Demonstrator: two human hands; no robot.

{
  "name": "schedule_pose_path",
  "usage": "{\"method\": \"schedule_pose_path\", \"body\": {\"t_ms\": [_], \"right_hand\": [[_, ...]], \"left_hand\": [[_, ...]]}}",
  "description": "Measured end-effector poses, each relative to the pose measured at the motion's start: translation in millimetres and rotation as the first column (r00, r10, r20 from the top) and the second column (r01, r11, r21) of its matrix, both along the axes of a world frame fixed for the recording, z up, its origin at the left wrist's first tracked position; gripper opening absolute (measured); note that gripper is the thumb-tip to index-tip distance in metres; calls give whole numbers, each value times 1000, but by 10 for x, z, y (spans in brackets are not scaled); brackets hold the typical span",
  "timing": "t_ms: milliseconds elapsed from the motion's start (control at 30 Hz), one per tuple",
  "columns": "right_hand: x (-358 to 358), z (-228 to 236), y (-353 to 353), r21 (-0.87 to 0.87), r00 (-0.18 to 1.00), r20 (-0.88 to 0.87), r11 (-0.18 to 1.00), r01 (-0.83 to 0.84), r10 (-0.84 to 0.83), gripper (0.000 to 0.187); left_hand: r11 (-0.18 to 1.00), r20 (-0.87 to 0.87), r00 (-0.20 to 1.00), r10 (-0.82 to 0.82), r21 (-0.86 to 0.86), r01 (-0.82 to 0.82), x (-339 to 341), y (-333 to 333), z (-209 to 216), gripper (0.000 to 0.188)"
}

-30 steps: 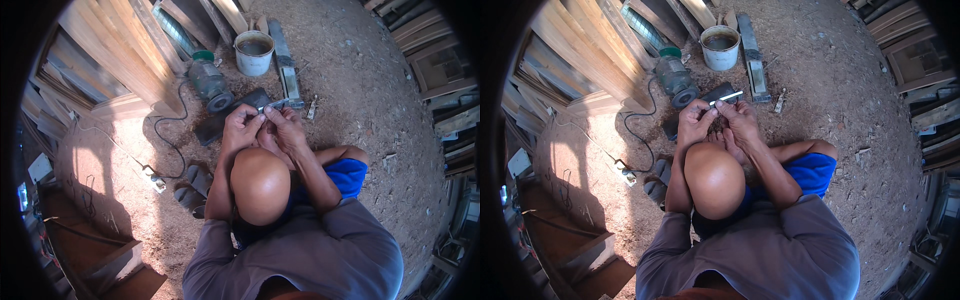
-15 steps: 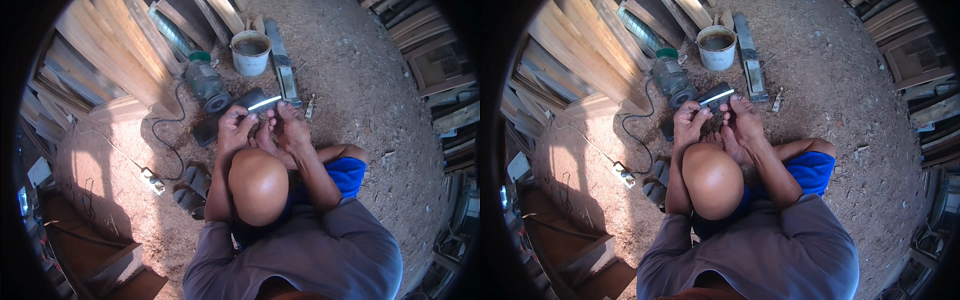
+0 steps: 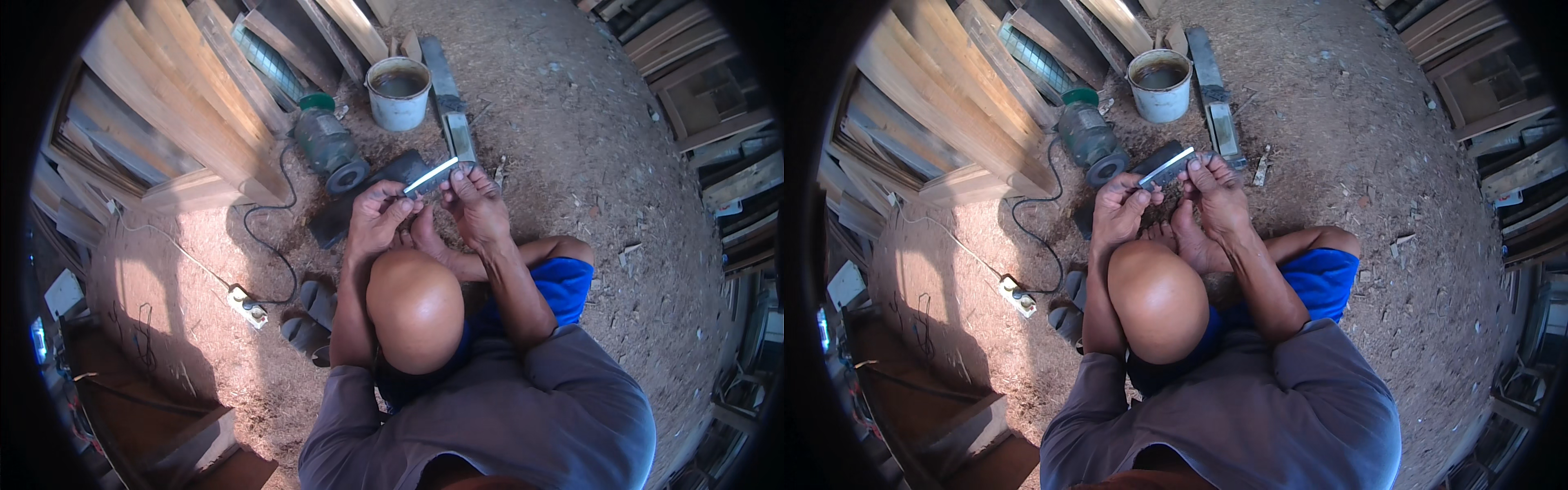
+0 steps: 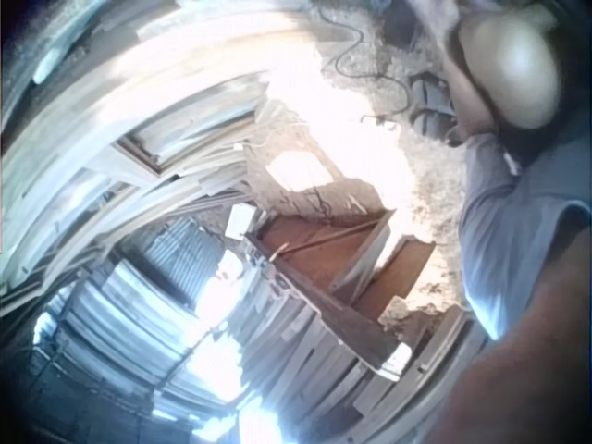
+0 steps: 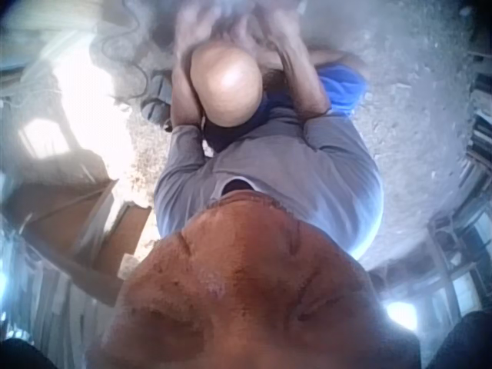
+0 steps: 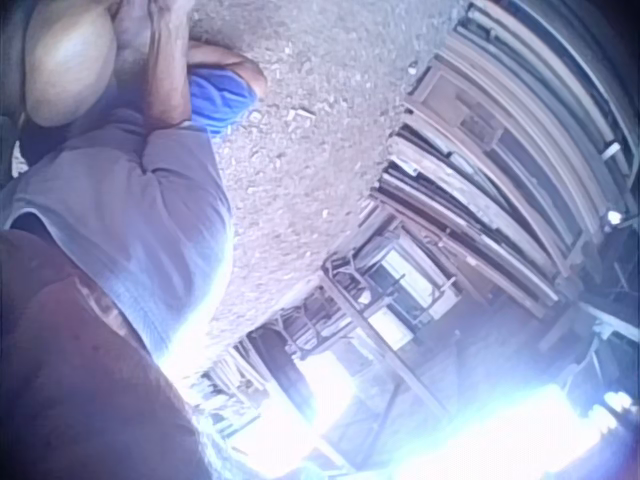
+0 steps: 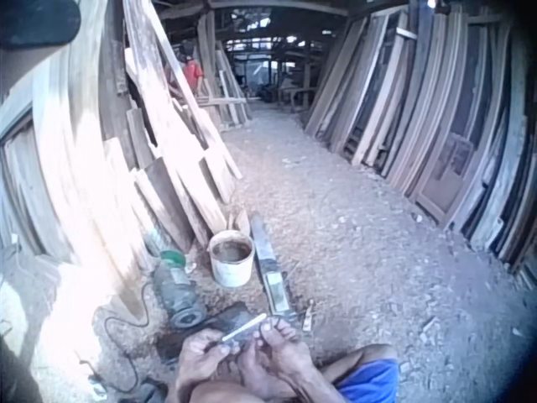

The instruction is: The person sharpens a small metal plate using a bench grinder, dipping the plate into a container of water to cool it down and checking the edge by hand.

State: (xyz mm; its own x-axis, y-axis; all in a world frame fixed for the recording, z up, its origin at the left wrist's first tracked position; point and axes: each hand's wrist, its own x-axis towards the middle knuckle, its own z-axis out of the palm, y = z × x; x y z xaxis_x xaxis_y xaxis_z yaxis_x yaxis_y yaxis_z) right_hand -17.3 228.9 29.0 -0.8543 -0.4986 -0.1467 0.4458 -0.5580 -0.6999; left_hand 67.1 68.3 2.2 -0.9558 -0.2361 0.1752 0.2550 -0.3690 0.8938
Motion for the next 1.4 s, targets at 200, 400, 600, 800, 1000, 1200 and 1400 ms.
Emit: {"method": "schedule_pose_path", "body": {"t_ms": [200,400,600,800,1000,1200,1400], "right_hand": [[11,48,15,-57,999,30,998,-40,42,6],[34,114,-66,-109,989,106,990,-93,105,14],[54,157,-228,-55,976,194,994,-92,101,20],[21,13,-235,-21,960,254,993,-118,119,22],[4,-152,-274,-65,927,349,991,-120,135,18],[4,-205,-282,-49,914,378,990,-135,144,17],[13,-210,-284,-48,905,392,986,-158,164,16]], "left_hand": [[996,-9,998,-57,-70,56,13,-26,19,24],[958,-94,954,-283,-70,278,-155,36,295,66],[952,-17,965,-261,-171,254,-294,78,293,82],[971,103,971,-216,-83,225,-233,164,286,68],[980,197,962,-189,-30,199,-230,147,183,61],[980,233,952,-197,19,198,-212,138,201,55],[979,248,947,-204,44,200,-195,132,199,49]]}}
